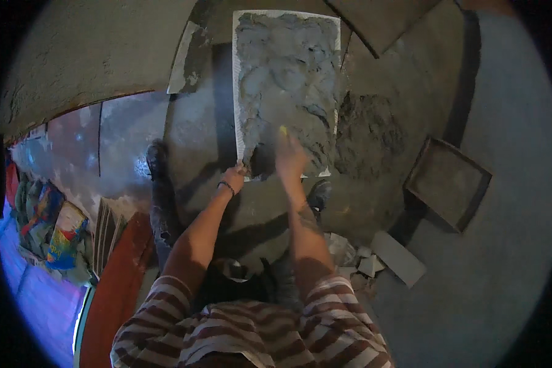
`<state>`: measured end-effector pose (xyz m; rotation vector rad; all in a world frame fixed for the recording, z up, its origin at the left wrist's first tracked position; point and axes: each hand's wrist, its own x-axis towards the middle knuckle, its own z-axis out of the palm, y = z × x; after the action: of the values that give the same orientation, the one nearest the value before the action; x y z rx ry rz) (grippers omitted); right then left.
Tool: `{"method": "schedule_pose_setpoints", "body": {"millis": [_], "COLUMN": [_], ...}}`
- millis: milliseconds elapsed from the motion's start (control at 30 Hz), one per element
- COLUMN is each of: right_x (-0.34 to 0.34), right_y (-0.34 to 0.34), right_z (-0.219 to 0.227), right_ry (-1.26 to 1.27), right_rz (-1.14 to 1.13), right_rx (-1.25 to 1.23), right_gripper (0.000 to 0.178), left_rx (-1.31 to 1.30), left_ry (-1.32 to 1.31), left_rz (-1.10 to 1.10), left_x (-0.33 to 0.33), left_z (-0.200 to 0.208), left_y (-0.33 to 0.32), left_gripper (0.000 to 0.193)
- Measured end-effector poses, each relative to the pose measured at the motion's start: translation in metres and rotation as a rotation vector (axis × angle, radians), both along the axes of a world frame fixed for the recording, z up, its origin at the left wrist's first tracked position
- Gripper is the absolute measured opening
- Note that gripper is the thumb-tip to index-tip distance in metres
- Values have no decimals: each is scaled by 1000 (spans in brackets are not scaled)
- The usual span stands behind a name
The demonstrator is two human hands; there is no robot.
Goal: The person applies cement to the back of a tile using a trowel.
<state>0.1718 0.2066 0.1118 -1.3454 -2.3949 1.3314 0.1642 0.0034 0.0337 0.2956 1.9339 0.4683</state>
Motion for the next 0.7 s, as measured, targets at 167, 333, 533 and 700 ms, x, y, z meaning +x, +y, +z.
{"method": "schedule_pose_setpoints", "body": {"millis": [167,333,533,700], "right_x": [9,13,25,-13], "right_y": [-8,23,-15,5], "right_z": [38,65,111,80], "right_ry": [60,170,-149,11], "right_rz": [-186,-57,-204,-302], "right_rx": [-187,-151,-576,-535], "right_gripper": [31,30,28,29], "left_rx": [-105,-37,-176,-90], "left_ry": [-33,-3,-21,-33], "left_rz": [137,19,43,-37], "left_x": [-1,-6,-11,-6], "left_z": [32,45,42,31], "left_y": [14,27,15,24], "left_gripper": [35,39,40,43]}}
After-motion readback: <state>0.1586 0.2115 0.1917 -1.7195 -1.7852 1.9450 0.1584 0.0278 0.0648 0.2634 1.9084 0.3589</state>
